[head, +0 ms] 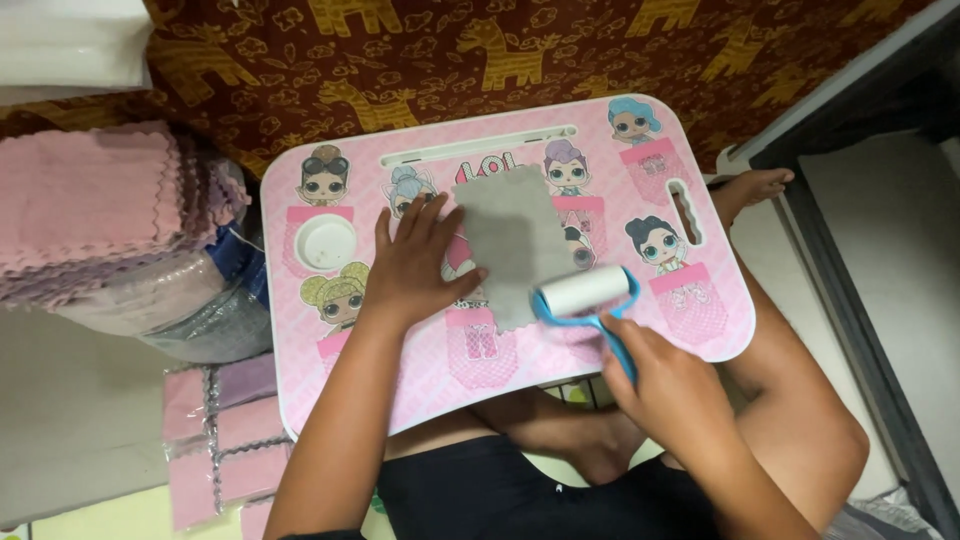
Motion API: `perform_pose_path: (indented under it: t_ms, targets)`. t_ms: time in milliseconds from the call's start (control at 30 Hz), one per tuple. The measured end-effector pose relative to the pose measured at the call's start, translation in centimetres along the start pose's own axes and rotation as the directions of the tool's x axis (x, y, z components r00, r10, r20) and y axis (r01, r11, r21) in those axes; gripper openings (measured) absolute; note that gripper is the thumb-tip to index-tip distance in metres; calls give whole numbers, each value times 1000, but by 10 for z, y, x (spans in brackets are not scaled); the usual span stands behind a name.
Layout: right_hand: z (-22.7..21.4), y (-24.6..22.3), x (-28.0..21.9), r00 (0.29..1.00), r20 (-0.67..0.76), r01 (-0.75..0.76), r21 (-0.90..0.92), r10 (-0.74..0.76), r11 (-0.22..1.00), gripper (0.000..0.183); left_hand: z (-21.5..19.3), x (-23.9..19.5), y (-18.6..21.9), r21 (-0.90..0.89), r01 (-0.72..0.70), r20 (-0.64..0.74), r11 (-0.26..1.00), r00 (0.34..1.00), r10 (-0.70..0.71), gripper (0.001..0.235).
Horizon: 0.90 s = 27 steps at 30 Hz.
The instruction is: The person sits on the floor and uses a lint roller to roll over small square cloths placed on a pink tray. After rolling, the person folds the cloth and places it into a clear plastic bag, then sets the packaged cloth aside.
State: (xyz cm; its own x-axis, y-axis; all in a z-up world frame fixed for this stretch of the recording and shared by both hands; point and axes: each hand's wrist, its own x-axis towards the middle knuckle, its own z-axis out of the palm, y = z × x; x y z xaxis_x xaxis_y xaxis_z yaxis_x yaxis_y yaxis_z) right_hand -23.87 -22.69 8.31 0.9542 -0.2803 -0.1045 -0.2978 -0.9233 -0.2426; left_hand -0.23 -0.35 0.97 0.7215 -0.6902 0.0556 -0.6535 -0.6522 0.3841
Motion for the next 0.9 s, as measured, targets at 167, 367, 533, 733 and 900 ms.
perform_pose_path:
  t_ms: [167, 367, 533, 733, 900]
  targets:
    - [-13, -28, 77, 998, 62, -20, 4, 19, 1000, 40, -28, -2, 19, -36, 118, 146, 992, 983, -112, 84]
    - [-5, -29, 158, 997, -26, 75, 25, -75, 997, 43, -29, -1, 17, -37, 121, 146, 992, 983, -114, 83]
    - [-12, -40, 121, 999, 34, 25, 49, -27, 998, 47, -24, 0, 14, -18, 120, 140, 993, 983, -116, 83]
    - [-12, -31, 19, 991, 105, -82, 8, 81, 997, 44, -18, 0, 10, -20, 118, 131, 993, 985, -114, 84]
    - [-4, -43, 4, 997, 76, 19, -4, -18, 1000, 45, -6, -2, 2, -25, 73, 53, 997, 996, -72, 75]
